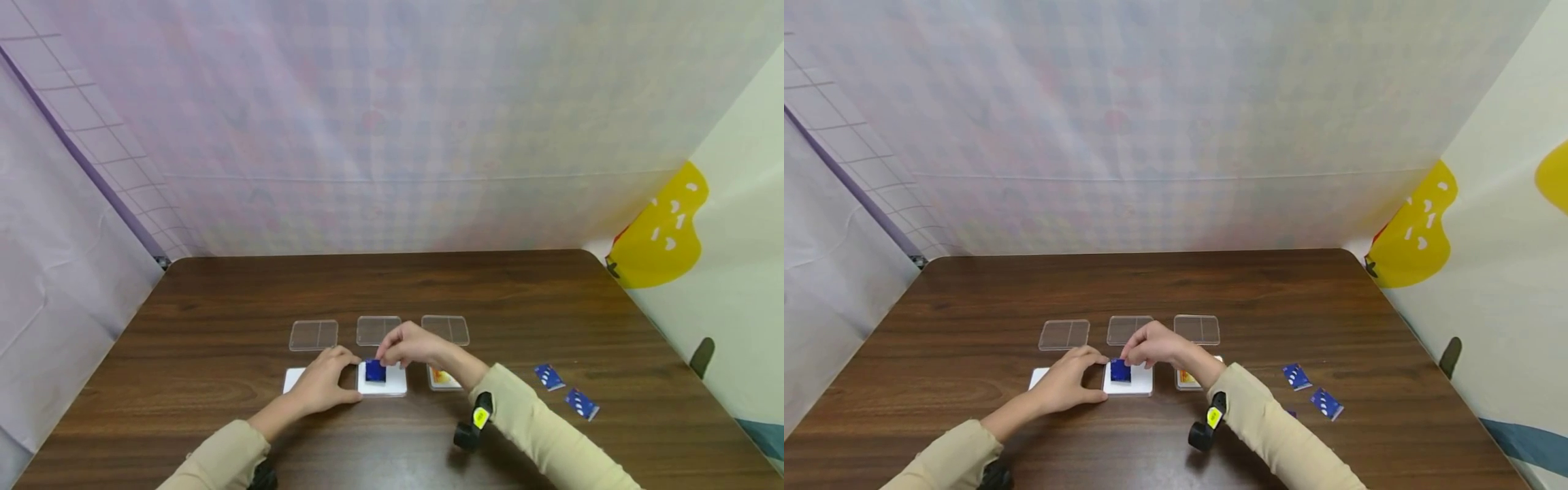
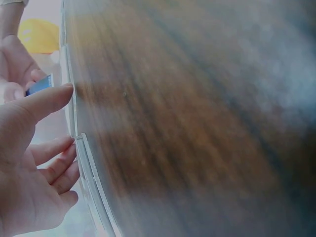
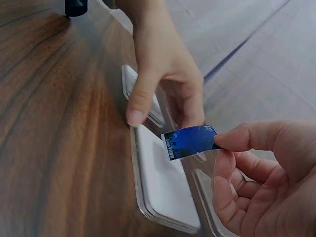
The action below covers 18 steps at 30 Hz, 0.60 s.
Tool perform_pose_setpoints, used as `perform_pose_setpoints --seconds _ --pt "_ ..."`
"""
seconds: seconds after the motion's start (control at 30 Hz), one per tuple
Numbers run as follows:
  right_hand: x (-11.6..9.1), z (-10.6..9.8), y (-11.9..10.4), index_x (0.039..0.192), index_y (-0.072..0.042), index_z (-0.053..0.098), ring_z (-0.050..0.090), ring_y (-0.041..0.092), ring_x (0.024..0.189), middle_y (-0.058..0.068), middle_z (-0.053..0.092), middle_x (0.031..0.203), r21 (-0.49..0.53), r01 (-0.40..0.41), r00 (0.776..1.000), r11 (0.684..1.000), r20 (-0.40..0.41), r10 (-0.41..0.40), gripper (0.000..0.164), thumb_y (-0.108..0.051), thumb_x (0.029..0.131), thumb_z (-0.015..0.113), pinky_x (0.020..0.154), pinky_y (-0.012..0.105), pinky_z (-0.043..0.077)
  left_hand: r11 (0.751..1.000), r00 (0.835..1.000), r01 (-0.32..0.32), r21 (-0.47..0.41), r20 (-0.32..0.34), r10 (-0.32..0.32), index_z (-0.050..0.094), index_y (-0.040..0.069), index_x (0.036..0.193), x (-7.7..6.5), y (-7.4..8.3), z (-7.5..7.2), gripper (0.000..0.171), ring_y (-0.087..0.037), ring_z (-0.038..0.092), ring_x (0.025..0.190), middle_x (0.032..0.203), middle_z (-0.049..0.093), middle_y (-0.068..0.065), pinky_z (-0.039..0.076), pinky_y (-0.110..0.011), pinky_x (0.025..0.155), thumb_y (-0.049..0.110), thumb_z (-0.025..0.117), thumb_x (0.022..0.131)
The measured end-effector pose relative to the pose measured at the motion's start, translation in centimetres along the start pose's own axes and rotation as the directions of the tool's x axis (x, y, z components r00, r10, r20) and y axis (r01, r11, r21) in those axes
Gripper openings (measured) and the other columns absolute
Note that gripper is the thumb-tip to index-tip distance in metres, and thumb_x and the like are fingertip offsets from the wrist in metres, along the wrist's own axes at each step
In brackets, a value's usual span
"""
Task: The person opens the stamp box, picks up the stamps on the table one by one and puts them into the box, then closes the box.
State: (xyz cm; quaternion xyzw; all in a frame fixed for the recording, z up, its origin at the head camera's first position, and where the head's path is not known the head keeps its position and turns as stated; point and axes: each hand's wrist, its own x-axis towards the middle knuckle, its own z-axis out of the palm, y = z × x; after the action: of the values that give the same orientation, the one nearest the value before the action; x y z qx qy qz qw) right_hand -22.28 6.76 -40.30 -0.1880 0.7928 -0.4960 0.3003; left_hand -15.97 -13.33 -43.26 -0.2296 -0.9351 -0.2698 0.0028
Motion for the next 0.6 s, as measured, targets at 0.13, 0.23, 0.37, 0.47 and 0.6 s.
perform_pose_setpoints --seconds 0.13,0.23,0.37,0.47,0.6 --pt "0.4 0.8 0.1 0.085 0.006 0.067 0.049 0.01 0.065 0.001 0.064 0.075 -0.005 -0.005 1.0 1.0 -0.015 0.005 0.017 -0.001 0.07 0.062 0.05 0.02 0.04 1.0 1.0 0.008 -0.002 0.007 -0.008 0.061 -0.001 0.109 0.0 0.0 0.0 0.053 -0.025 0.05 0.099 0.102 0.056 -0.007 0.043 -0.042 0.086 0.027 0.078 0.067" --pt "0.6 1.3 0.3 0.083 0.005 0.068 0.048 0.009 0.06 0.001 0.064 0.073 -0.037 0.002 0.998 0.999 -0.059 -0.004 0.015 0.001 0.069 0.063 0.047 0.019 0.038 1.0 1.0 0.013 -0.004 0.009 -0.013 0.061 -0.001 0.109 0.0 0.0 0.0 0.054 -0.025 0.05 0.099 0.103 0.056 -0.008 0.043 -0.042 0.086 0.027 0.078 0.066" --pt "0.6 1.8 0.6 0.078 0.002 0.069 0.048 0.008 0.056 0.002 0.065 0.069 -0.142 0.047 0.988 0.989 -0.139 -0.067 0.011 0.001 0.067 0.066 0.047 0.018 0.038 1.0 1.0 0.016 -0.006 0.007 -0.016 0.061 0.0 0.109 0.0 0.0 0.0 0.053 -0.025 0.051 0.099 0.103 0.056 -0.007 0.044 -0.042 0.086 0.027 0.078 0.066" --pt "0.7 2.0 0.8 0.075 -0.002 0.069 0.05 0.008 0.058 0.002 0.065 0.069 -0.243 0.085 0.974 0.966 -0.183 -0.132 0.008 0.0 0.067 0.068 0.052 0.019 0.041 1.0 1.0 0.014 -0.006 0.003 -0.014 0.061 0.0 0.108 0.0 0.0 0.0 0.053 -0.025 0.051 0.099 0.103 0.056 -0.007 0.044 -0.042 0.086 0.027 0.078 0.066" --pt "0.7 2.2 1.0 0.073 -0.005 0.069 0.053 0.008 0.059 0.001 0.066 0.068 -0.306 0.095 0.965 0.947 -0.205 -0.163 0.007 0.0 0.068 0.068 0.056 0.02 0.043 1.0 1.0 0.01 -0.006 0.002 -0.01 0.061 0.0 0.108 0.0 0.0 0.0 0.053 -0.025 0.051 0.1 0.103 0.056 -0.007 0.044 -0.042 0.087 0.027 0.078 0.066"
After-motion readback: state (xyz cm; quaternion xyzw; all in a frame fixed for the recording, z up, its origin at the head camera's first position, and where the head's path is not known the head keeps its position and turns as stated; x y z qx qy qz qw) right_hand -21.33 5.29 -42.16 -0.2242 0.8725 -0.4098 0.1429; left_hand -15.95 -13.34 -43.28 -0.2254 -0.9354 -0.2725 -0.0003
